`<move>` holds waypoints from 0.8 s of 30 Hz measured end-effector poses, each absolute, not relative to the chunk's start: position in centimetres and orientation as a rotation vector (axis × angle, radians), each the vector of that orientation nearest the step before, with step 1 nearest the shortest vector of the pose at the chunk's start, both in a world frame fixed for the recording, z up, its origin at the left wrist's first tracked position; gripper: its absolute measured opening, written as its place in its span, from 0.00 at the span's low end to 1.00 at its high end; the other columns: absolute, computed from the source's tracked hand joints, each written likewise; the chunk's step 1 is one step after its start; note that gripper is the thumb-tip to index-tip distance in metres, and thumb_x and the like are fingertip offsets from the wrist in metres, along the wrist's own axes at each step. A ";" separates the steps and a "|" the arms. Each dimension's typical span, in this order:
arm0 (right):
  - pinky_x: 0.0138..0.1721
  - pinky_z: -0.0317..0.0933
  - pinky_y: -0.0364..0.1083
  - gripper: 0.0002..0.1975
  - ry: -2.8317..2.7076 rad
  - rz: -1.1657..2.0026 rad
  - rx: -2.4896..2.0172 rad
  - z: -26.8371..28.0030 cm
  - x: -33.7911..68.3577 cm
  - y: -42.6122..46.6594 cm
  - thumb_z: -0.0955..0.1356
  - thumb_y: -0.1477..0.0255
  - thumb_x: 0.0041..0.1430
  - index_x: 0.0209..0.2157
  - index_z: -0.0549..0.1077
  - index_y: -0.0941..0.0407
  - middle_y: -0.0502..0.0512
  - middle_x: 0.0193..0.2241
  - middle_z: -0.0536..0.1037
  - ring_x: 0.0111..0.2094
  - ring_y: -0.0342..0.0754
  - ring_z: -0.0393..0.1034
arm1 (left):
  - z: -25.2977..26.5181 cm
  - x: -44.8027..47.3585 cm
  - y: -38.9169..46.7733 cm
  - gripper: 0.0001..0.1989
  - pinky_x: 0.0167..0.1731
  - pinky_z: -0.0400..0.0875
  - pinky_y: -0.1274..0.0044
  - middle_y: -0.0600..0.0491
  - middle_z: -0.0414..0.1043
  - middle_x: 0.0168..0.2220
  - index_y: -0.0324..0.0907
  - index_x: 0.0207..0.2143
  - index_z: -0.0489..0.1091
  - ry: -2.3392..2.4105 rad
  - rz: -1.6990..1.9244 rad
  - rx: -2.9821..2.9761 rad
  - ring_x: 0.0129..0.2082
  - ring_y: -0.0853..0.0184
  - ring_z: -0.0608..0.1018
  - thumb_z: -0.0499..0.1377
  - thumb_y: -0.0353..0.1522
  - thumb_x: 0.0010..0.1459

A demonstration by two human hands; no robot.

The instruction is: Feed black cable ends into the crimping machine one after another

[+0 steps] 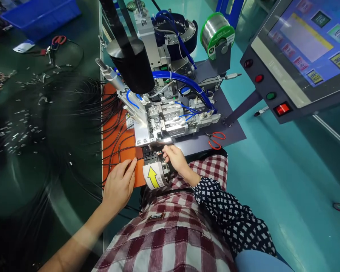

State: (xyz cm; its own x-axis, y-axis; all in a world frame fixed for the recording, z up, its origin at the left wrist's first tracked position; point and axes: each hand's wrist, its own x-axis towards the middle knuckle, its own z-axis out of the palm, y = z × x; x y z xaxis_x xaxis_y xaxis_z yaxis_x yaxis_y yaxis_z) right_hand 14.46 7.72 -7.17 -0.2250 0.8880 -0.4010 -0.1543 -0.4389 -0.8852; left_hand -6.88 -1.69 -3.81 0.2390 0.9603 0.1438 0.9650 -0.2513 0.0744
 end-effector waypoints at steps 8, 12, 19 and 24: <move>0.27 0.57 0.42 0.17 -0.889 1.614 -1.339 -7.5 16.9 7.4 0.68 0.57 0.55 0.31 0.71 0.59 0.46 0.24 0.70 0.21 0.38 0.63 | -4.0 -6.7 -1.3 0.24 0.50 0.66 0.63 0.39 0.67 0.53 0.41 0.62 0.59 -1.923 -0.322 -2.415 0.53 0.52 0.69 0.49 0.29 0.64; 0.27 0.57 0.42 0.16 -0.883 1.590 -1.347 -7.0 17.1 7.3 0.68 0.58 0.54 0.31 0.71 0.58 0.47 0.24 0.70 0.22 0.39 0.62 | -3.3 -7.1 2.7 0.23 0.49 0.68 0.62 0.38 0.66 0.54 0.38 0.61 0.60 -1.953 -0.360 -2.426 0.54 0.52 0.69 0.47 0.30 0.65; 0.27 0.57 0.43 0.12 -0.947 1.527 -1.344 -4.9 18.7 6.8 0.68 0.61 0.57 0.29 0.71 0.57 0.47 0.24 0.68 0.22 0.40 0.60 | -0.3 -9.8 0.0 0.17 0.49 0.70 0.71 0.45 0.72 0.49 0.43 0.53 0.68 -1.665 -0.561 -2.945 0.50 0.63 0.74 0.49 0.27 0.64; 0.28 0.59 0.43 0.11 -1.005 1.551 -1.312 -3.1 19.0 5.9 0.68 0.62 0.59 0.29 0.70 0.56 0.47 0.24 0.68 0.22 0.40 0.60 | -0.7 -9.9 -6.9 0.16 0.48 0.70 0.66 0.42 0.76 0.41 0.37 0.46 0.73 -1.206 0.290 -3.081 0.46 0.58 0.76 0.53 0.21 0.58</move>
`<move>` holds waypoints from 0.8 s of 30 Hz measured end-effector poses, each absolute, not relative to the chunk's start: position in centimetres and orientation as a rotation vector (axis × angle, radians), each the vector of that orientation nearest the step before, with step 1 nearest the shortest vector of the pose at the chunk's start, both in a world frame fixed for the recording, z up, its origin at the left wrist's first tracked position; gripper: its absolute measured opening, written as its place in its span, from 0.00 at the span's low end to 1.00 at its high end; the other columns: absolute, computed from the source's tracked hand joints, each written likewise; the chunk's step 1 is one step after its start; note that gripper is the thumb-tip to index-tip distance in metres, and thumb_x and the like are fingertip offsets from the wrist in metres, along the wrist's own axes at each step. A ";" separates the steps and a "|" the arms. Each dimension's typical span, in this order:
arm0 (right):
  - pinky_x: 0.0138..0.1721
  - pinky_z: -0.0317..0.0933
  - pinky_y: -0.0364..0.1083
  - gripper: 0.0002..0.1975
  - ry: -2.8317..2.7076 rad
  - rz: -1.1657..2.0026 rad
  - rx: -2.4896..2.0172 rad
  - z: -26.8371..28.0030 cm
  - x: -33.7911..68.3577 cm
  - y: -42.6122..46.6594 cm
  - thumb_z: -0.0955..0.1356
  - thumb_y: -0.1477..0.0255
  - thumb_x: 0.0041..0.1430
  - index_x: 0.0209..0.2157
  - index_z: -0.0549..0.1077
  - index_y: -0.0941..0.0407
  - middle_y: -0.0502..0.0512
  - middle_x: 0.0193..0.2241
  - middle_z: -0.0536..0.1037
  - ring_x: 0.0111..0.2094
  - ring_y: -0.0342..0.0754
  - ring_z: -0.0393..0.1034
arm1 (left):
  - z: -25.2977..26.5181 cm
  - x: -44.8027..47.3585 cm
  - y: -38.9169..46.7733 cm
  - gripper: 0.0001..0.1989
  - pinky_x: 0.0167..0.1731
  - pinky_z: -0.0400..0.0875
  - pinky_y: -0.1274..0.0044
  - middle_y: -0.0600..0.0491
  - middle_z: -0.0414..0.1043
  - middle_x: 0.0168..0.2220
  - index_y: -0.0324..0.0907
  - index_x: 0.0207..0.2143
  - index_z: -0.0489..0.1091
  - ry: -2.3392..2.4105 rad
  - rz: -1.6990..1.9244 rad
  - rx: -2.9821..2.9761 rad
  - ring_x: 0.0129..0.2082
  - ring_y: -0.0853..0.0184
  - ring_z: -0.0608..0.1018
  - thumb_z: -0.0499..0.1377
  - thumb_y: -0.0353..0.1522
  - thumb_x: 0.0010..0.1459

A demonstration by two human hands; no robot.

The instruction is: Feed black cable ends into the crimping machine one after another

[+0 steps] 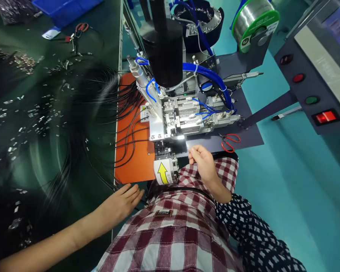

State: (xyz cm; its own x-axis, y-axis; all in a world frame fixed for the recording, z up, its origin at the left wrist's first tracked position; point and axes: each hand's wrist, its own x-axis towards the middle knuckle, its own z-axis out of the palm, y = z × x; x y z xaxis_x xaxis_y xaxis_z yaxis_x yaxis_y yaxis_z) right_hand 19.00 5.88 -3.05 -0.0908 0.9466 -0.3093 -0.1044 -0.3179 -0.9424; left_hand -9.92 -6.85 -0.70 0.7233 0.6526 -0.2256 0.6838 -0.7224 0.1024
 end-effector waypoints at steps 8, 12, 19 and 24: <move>0.27 0.61 0.44 0.11 -1.304 1.636 -1.234 -1.3 17.4 4.4 0.66 0.62 0.62 0.29 0.69 0.55 0.48 0.24 0.68 0.23 0.42 0.63 | 3.3 -11.4 -3.2 0.18 0.45 0.72 0.70 0.46 0.76 0.45 0.40 0.56 0.66 1.268 0.197 2.580 0.46 0.62 0.76 0.52 0.27 0.64; 0.27 0.61 0.43 0.10 -1.449 1.701 -1.172 -1.6 16.9 3.7 0.63 0.64 0.64 0.35 0.71 0.54 0.49 0.27 0.72 0.24 0.42 0.66 | 4.0 -10.7 -1.9 0.17 0.41 0.72 0.72 0.48 0.76 0.39 0.42 0.54 0.68 1.323 0.419 2.494 0.40 0.64 0.77 0.54 0.28 0.63; 0.32 0.64 0.44 0.12 -1.733 1.774 -0.886 0.5 16.5 2.8 0.62 0.66 0.66 0.40 0.74 0.56 0.53 0.33 0.76 0.29 0.43 0.70 | 1.8 -9.1 -1.7 0.17 0.31 0.69 0.74 0.53 0.74 0.28 0.42 0.54 0.66 1.340 0.560 2.629 0.28 0.68 0.75 0.54 0.26 0.63; 0.32 0.63 0.45 0.05 -1.837 1.507 -0.957 1.2 16.5 2.5 0.68 0.69 0.60 0.34 0.74 0.56 0.52 0.29 0.76 0.29 0.45 0.69 | 1.5 -7.4 -2.8 0.19 0.28 0.67 0.75 0.53 0.74 0.26 0.37 0.55 0.65 1.417 0.613 2.693 0.25 0.68 0.74 0.56 0.24 0.61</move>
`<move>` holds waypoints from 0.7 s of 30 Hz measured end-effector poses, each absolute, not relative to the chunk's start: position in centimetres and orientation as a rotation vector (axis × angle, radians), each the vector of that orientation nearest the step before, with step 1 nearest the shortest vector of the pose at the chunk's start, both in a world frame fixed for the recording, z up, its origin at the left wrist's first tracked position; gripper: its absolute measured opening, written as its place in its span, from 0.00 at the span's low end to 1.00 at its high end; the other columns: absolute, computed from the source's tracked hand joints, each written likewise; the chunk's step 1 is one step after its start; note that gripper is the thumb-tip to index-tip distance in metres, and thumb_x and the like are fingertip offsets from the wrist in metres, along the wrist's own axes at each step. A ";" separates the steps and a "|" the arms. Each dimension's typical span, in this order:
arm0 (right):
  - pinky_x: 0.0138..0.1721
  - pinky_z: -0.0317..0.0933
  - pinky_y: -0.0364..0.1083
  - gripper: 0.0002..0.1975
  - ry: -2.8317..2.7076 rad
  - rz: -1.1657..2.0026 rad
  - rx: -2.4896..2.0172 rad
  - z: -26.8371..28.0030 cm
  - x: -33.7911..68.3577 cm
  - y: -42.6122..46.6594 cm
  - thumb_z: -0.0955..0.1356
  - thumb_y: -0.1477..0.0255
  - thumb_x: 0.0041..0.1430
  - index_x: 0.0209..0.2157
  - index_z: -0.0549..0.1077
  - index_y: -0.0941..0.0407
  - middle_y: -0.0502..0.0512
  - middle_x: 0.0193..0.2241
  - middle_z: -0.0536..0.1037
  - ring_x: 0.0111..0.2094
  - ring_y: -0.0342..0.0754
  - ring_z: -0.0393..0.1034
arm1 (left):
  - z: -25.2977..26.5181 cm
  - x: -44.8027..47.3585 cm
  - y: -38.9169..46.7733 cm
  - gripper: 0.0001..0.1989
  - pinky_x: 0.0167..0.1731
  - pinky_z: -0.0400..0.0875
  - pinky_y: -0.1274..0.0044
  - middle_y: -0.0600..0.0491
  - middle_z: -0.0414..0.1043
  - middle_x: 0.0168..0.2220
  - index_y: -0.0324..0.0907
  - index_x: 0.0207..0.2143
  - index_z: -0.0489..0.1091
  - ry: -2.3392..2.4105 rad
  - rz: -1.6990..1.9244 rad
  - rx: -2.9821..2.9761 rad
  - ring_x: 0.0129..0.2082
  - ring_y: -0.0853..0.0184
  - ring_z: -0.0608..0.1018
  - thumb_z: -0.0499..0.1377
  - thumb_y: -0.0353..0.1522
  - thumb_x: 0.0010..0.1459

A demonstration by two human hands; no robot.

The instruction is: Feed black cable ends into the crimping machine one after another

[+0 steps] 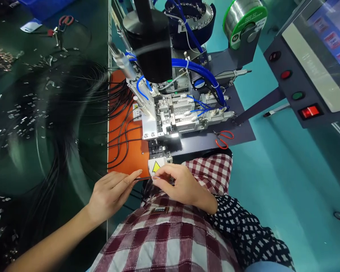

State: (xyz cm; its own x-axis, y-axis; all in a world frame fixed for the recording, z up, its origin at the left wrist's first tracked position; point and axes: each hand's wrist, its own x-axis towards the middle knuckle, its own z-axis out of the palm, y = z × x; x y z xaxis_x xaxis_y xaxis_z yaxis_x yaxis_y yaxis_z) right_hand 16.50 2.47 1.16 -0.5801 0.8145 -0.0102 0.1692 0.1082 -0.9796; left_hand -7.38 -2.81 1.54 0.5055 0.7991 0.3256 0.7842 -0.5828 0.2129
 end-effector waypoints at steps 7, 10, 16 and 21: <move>0.32 0.63 0.45 0.07 -1.870 1.440 -0.981 0.8 16.6 3.0 0.66 0.74 0.61 0.30 0.74 0.56 0.53 0.27 0.76 0.29 0.45 0.69 | 2.1 -4.8 -3.3 0.13 0.29 0.69 0.77 0.53 0.76 0.31 0.40 0.51 0.67 1.359 0.531 2.190 0.26 0.69 0.75 0.55 0.28 0.63; 0.33 0.63 0.45 0.07 -1.895 1.433 -0.986 0.7 16.7 3.6 0.66 0.74 0.61 0.30 0.74 0.56 0.52 0.27 0.75 0.29 0.45 0.68 | 2.8 -3.9 -1.4 0.11 0.33 0.70 0.78 0.52 0.75 0.36 0.42 0.48 0.68 1.298 0.482 1.766 0.32 0.69 0.76 0.52 0.33 0.65; 0.31 0.65 0.43 0.05 -1.736 1.474 -1.108 0.8 17.7 4.1 0.71 0.71 0.56 0.36 0.73 0.56 0.50 0.28 0.75 0.29 0.43 0.70 | 2.9 -2.8 0.7 0.11 0.22 0.64 0.81 0.58 0.68 0.22 0.40 0.32 0.71 1.290 0.603 1.399 0.20 0.73 0.70 0.55 0.37 0.63; 0.29 0.63 0.42 0.09 -1.722 1.432 -1.173 0.9 17.0 3.3 0.73 0.70 0.52 0.34 0.72 0.56 0.49 0.26 0.74 0.26 0.42 0.68 | 2.2 -2.5 0.5 0.10 0.22 0.66 0.81 0.57 0.70 0.22 0.40 0.29 0.71 1.344 0.701 1.354 0.20 0.72 0.73 0.58 0.36 0.61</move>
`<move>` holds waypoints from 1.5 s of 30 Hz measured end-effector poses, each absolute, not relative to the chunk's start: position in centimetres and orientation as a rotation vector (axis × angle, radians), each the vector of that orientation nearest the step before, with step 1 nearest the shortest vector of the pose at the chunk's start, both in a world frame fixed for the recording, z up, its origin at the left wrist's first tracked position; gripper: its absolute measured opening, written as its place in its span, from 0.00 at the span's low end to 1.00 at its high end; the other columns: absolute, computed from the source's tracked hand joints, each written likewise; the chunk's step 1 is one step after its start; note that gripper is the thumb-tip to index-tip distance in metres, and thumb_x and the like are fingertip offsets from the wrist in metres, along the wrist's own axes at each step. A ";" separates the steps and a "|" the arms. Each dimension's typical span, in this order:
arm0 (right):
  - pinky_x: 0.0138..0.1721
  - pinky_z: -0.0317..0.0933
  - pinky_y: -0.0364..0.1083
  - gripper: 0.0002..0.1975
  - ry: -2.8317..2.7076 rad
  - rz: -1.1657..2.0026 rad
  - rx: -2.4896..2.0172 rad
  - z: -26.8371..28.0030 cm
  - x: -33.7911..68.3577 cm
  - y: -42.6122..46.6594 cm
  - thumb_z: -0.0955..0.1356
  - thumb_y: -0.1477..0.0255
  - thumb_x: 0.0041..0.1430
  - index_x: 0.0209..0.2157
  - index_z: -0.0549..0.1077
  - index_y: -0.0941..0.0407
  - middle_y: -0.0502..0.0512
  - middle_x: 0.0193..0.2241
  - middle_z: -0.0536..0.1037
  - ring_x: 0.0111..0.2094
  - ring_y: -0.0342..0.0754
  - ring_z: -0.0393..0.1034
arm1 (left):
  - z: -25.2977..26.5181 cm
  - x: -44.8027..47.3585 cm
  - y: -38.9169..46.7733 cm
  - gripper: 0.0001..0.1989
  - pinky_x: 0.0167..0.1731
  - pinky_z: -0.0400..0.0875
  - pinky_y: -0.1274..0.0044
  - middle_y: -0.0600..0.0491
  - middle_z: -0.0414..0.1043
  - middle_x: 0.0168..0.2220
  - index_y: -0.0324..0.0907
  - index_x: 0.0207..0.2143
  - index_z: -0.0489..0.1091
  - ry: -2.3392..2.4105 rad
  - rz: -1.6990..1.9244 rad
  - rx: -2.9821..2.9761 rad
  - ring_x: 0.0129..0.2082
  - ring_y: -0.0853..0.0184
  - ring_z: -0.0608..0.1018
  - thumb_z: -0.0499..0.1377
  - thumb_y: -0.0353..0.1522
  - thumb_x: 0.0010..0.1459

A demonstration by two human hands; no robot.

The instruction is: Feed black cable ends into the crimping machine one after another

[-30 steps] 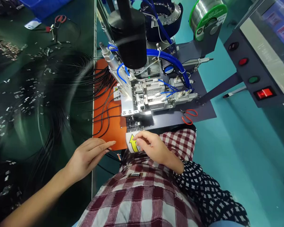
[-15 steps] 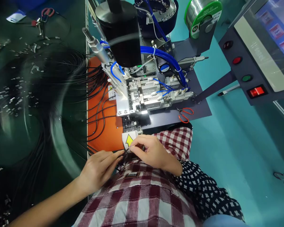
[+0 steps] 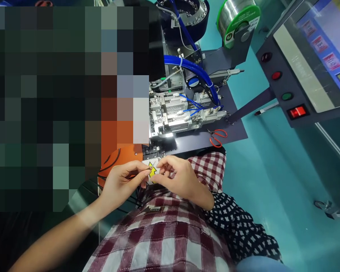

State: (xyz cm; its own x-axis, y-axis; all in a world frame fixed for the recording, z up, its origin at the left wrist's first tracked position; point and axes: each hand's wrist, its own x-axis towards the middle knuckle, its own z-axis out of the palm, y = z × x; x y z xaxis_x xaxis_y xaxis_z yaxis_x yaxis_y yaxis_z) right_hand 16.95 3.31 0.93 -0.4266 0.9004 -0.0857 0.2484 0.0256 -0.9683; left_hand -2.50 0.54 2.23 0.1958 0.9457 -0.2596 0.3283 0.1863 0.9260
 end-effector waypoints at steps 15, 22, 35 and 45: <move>0.29 0.52 0.46 0.21 -1.971 0.925 -1.216 0.1 15.8 3.5 0.59 0.69 0.68 0.20 0.65 0.57 0.50 0.18 0.69 0.21 0.42 0.60 | -0.2 -2.3 0.3 0.08 0.33 0.69 0.78 0.50 0.77 0.33 0.38 0.39 0.74 1.509 0.783 2.103 0.31 0.68 0.77 0.55 0.29 0.63; 0.21 0.57 0.41 0.12 -1.232 1.784 -1.125 -1.0 16.3 5.2 0.67 0.62 0.61 0.30 0.71 0.56 0.47 0.22 0.72 0.18 0.38 0.61 | 0.9 -2.6 0.7 0.08 0.29 0.69 0.82 0.57 0.73 0.26 0.42 0.37 0.74 1.434 0.858 1.533 0.26 0.72 0.74 0.55 0.32 0.63; 0.20 0.56 0.39 0.13 -1.105 1.979 -0.948 -1.6 15.4 5.4 0.71 0.63 0.56 0.27 0.70 0.58 0.46 0.21 0.70 0.17 0.36 0.59 | 0.9 -2.5 0.6 0.07 0.28 0.71 0.81 0.54 0.76 0.29 0.41 0.36 0.75 1.381 0.905 1.410 0.27 0.71 0.76 0.58 0.33 0.61; 0.32 0.62 0.45 0.06 -1.843 1.100 -1.165 1.1 16.7 4.7 0.68 0.72 0.61 0.32 0.77 0.56 0.53 0.29 0.78 0.30 0.44 0.69 | 0.2 -2.6 0.2 0.06 0.36 0.72 0.78 0.53 0.79 0.35 0.42 0.39 0.75 1.509 0.919 1.814 0.33 0.69 0.79 0.58 0.29 0.60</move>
State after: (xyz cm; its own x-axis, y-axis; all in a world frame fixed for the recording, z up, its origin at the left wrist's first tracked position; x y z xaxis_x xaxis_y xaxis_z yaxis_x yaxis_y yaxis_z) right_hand 16.70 4.65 1.06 -0.3634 0.9255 0.1066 0.3460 0.2403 -0.9069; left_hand -2.62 0.17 0.16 0.1136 0.9847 0.1321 0.5692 -0.1735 0.8037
